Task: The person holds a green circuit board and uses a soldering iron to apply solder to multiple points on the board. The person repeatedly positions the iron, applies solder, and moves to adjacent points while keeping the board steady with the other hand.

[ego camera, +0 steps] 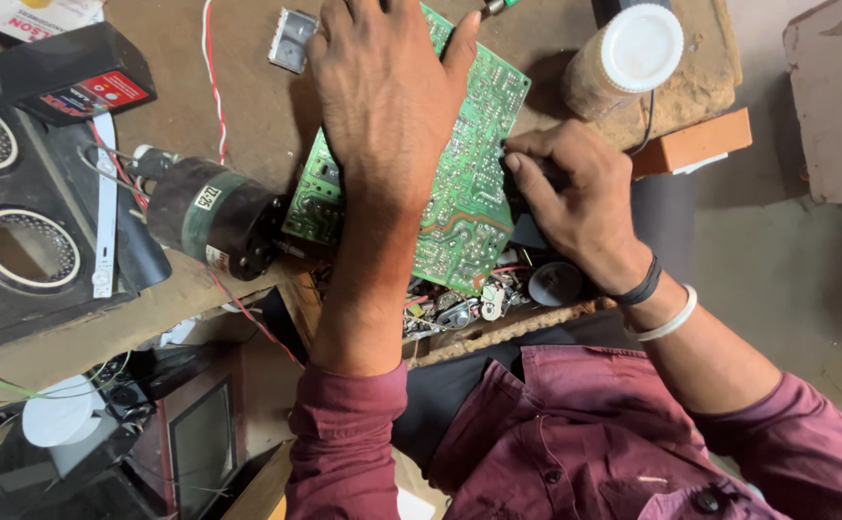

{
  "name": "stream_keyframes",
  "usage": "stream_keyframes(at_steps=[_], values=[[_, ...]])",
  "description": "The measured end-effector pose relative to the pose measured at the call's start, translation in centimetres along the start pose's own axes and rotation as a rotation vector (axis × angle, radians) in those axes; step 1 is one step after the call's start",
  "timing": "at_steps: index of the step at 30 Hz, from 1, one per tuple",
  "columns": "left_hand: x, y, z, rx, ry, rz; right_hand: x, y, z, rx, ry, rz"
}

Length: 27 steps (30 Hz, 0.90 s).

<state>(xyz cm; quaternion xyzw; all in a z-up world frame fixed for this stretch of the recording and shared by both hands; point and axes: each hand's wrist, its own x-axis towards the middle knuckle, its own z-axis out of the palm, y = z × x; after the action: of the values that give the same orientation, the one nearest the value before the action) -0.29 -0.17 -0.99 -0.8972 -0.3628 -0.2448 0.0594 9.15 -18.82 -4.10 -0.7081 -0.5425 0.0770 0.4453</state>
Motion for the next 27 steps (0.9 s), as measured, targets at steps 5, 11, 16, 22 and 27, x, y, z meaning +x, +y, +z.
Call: stream_keyframes(at_steps=[5,11,16,22,27], values=[[0.3,0.0,0.1,-0.001,-0.008,-0.018,-0.3,-0.5,-1.7,1.194,-0.077,0.717],[0.1,0.1,0.1,0.004,0.018,-0.015,-0.7,-0.4,-2.4,2.058,-0.28,0.828],[0.3,0.2,-0.5,0.018,0.003,-0.038,-0.5,-1.4,-1.5,2.101,-0.348,0.853],[0.3,0.3,-0.6,0.014,-0.027,-0.049,-0.5,-1.8,-1.3,2.071,-0.329,0.889],[0.3,0.3,-0.7,0.016,-0.022,-0.047,-0.5,-1.9,-1.3,2.058,-0.332,0.878]])
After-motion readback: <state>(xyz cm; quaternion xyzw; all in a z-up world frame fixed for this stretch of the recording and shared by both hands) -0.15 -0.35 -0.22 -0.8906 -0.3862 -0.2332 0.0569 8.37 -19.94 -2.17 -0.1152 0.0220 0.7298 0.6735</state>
